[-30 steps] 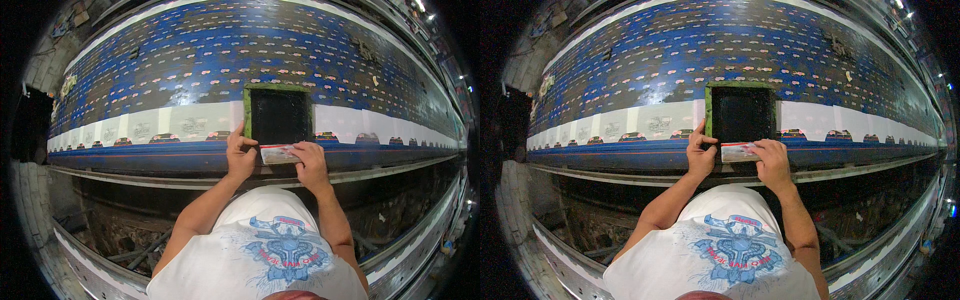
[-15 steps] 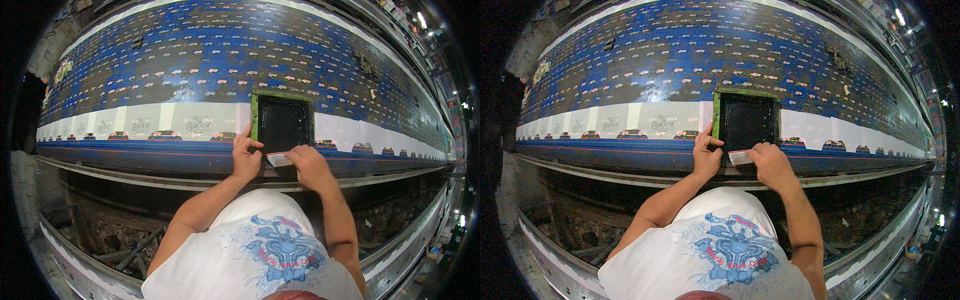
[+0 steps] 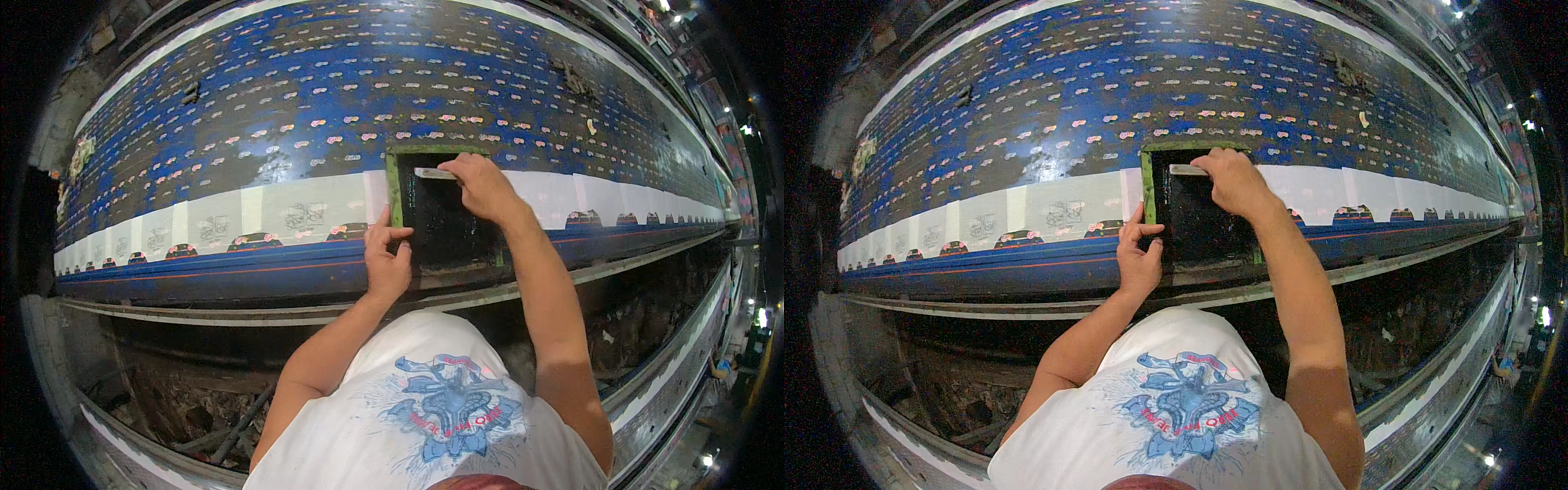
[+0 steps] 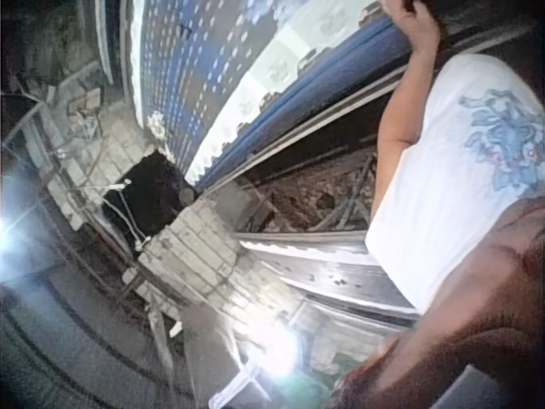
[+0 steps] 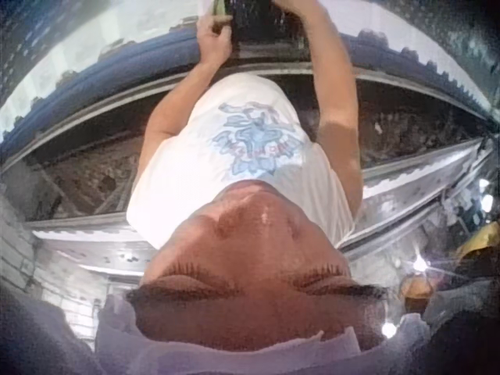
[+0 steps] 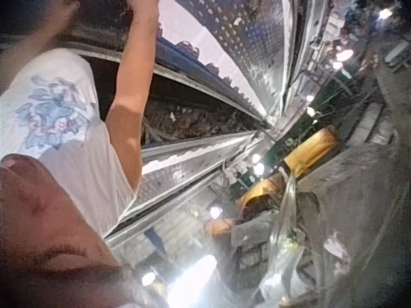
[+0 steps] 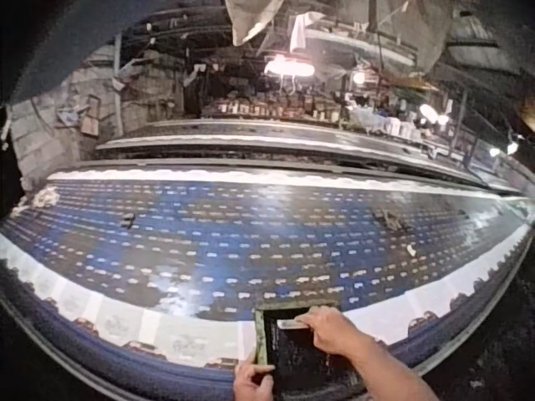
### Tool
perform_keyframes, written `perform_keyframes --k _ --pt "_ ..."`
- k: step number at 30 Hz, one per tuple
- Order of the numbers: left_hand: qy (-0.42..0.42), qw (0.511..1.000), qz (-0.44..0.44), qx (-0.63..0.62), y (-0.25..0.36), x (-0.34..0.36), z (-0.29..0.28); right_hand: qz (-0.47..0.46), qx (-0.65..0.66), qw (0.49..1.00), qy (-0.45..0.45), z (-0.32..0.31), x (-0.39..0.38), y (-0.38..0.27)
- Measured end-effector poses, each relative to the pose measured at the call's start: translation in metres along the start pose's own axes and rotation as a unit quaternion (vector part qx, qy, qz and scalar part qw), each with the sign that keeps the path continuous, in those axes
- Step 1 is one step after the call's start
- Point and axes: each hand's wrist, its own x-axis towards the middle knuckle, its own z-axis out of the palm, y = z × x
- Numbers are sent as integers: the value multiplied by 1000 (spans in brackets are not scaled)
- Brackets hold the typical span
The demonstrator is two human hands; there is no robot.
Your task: The person repeatedly rubs a small rectangular block against a dark rectangular area on a patterned fabric laid on a table, likely transferring ink or dye. The person holds the block with both hands and moves it back and forth over the same region throughout the clip.
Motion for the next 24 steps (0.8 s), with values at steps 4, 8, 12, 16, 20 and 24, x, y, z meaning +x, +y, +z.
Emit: perform_keyframes --k 4,8,12,16,20,24 --pt "0 1000 -3 -6 -6 -2 3 -18 -43 999 -23 7 -49 -28" --pt "-6 1000 -16 -12 -3 -4 2 -17 -35 999 -23 8 -100 -62" --pt "13 998 -35 -46 2 0 6 -19 -17 1000 -14 10 -131 -83" --pt "-16 998 2 63 5 4 4 -26 27 999 13 10 -144 -76" --pt "8 1000 -11 8 -4 2 9 -22 87 994 56 7 -158 -60" --pt "21 999 39 3 28 -6 39 -17 114 988 105 2 -187 -28"
